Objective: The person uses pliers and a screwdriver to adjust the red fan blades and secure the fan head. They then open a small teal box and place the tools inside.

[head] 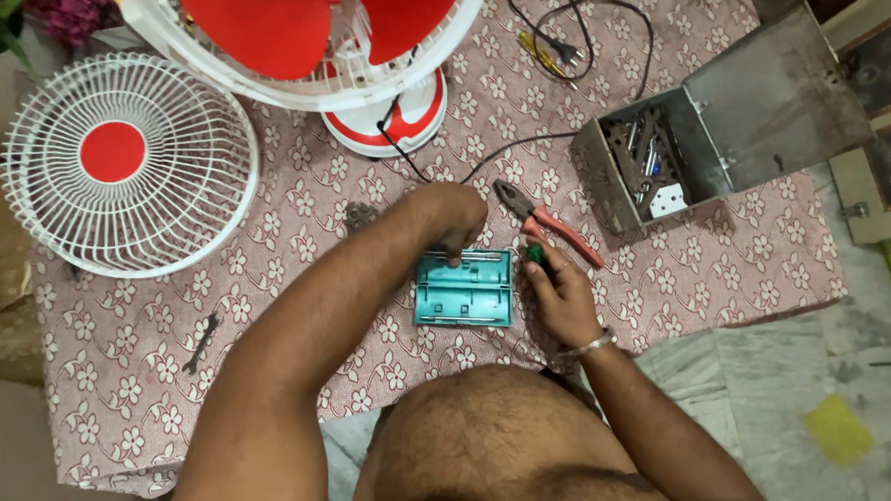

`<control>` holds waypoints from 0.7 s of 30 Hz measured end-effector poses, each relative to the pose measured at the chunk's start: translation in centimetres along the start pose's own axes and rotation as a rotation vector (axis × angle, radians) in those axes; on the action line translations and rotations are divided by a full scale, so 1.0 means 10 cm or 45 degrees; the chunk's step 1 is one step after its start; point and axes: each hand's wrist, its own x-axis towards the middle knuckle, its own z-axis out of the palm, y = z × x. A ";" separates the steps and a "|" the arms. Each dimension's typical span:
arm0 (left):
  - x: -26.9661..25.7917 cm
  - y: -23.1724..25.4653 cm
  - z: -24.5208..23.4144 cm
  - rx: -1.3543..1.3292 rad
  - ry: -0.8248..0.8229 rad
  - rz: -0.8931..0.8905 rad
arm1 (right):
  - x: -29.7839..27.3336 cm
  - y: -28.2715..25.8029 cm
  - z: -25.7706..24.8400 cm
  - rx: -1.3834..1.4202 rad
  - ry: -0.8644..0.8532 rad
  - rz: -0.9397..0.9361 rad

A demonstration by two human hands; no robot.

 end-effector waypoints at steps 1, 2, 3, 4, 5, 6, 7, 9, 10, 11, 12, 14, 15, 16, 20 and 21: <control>0.00 -0.01 0.02 -0.131 -0.035 0.004 | -0.02 0.02 0.00 0.032 -0.008 0.098; -0.02 -0.06 0.03 -0.260 -0.067 0.003 | -0.03 0.04 0.01 0.054 -0.007 0.135; -0.06 -0.09 0.03 -0.388 -0.099 0.001 | -0.03 0.05 0.01 0.076 -0.006 0.172; -0.09 -0.12 0.03 -0.402 -0.083 0.037 | -0.01 0.06 0.02 0.101 -0.003 0.202; -0.12 -0.13 0.04 -0.415 -0.066 0.073 | 0.00 0.08 0.02 0.162 -0.003 0.188; -0.15 -0.13 0.07 -0.428 -0.054 0.112 | -0.01 0.09 0.03 0.223 -0.001 0.178; -0.18 -0.13 0.09 -0.455 -0.036 0.109 | -0.03 0.10 0.03 0.284 0.001 0.168; -0.25 -0.14 0.13 -0.510 0.004 0.099 | -0.02 0.09 0.03 0.319 0.021 0.152; -0.29 -0.14 0.16 -0.505 0.093 0.132 | -0.01 0.07 0.02 0.335 0.028 0.143; -0.32 -0.13 0.20 -0.500 0.181 0.165 | 0.01 0.04 0.02 0.161 0.076 -0.027; -0.36 -0.11 0.23 -0.495 0.266 0.198 | 0.01 -0.01 0.01 -0.012 0.123 -0.193; -0.45 -0.07 0.28 -0.510 0.384 0.145 | 0.01 -0.09 -0.01 -0.224 0.161 -0.363; -0.51 -0.03 0.31 -0.518 0.441 0.121 | 0.02 -0.11 -0.01 -0.262 0.152 -0.367; -0.58 0.04 0.34 -0.498 0.558 0.072 | 0.04 -0.13 -0.02 -0.301 0.143 -0.377; -0.98 0.41 0.56 -0.473 0.886 -0.130 | 0.16 -0.13 0.02 -0.290 0.088 -0.252; -1.04 0.49 0.63 -0.485 0.931 -0.182 | 0.19 -0.14 0.02 -0.373 0.015 -0.280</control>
